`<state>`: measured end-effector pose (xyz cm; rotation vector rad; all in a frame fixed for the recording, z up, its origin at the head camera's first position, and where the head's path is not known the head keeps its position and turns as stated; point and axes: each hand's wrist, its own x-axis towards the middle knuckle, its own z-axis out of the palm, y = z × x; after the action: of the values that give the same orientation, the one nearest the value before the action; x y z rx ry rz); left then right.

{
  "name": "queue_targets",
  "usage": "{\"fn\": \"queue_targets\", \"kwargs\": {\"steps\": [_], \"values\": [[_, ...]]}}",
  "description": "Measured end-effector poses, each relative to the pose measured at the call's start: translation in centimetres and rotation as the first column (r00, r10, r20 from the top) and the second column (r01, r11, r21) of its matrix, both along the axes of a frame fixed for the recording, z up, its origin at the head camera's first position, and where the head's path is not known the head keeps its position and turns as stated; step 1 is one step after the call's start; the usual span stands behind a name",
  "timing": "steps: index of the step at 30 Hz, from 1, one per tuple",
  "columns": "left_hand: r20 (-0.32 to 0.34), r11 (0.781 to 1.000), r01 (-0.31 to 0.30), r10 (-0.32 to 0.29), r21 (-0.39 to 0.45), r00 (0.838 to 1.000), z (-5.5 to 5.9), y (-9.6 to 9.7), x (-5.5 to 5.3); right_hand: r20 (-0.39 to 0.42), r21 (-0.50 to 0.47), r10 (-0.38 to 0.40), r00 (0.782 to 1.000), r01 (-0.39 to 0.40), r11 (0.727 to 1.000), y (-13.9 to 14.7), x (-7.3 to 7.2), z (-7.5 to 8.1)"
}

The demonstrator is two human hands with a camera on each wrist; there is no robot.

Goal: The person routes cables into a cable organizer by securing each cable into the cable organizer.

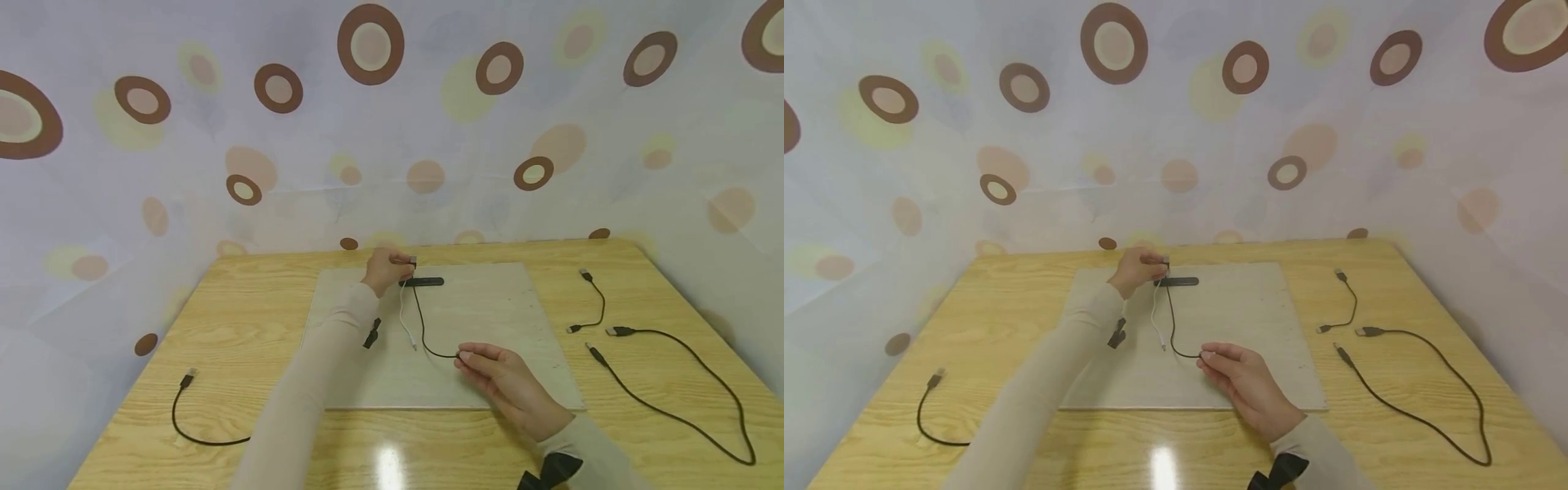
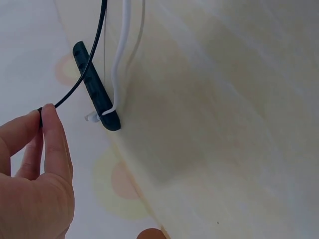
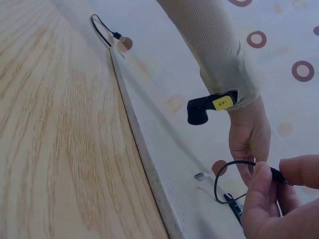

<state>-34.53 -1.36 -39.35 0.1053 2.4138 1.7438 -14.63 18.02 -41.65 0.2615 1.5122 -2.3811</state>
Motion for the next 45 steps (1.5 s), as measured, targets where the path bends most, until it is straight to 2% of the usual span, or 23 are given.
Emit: {"fn": "queue_targets", "kwargs": {"steps": [9, 18, 30, 34, 40, 45], "values": [[-0.007, 0.999, -0.043, 0.043, -0.027, 0.999, -0.8, 0.6, -0.3, -0.002, 0.018, -0.010, 1.000, 0.010, 1.000, -0.5, -0.3, 0.3], [-0.054, 0.987, -0.071, 0.064, -0.147, 0.996, -2.0, 0.6, -0.6, -0.012, 0.037, -0.007, 1.000, 0.007, 0.999, -1.1, -0.4, 0.6], [-0.032, 0.991, -0.104, 0.101, -0.081, 0.994, -2.9, 1.3, -1.6, 0.010, 0.028, -0.015, 1.000, 0.015, 0.999, -1.0, -0.3, 0.0], [-0.042, 0.991, -0.099, 0.095, -0.095, 0.995, -3.0, 1.4, -1.9, 0.006, 0.033, -0.010, 1.000, 0.010, 0.999, -1.0, -0.2, 0.0], [-0.092, 0.980, -0.071, 0.055, -0.185, 0.994, -3.3, 1.3, -2.2, 0.004, 0.047, 0.009, 1.000, -0.009, 0.999, -1.1, -0.2, -0.4], [-0.141, 0.966, -0.080, 0.046, -0.245, 0.989, -3.3, 1.5, -2.1, 0.011, 0.052, 0.001, 1.000, -0.002, 0.999, -1.2, -0.1, -0.6]]}}
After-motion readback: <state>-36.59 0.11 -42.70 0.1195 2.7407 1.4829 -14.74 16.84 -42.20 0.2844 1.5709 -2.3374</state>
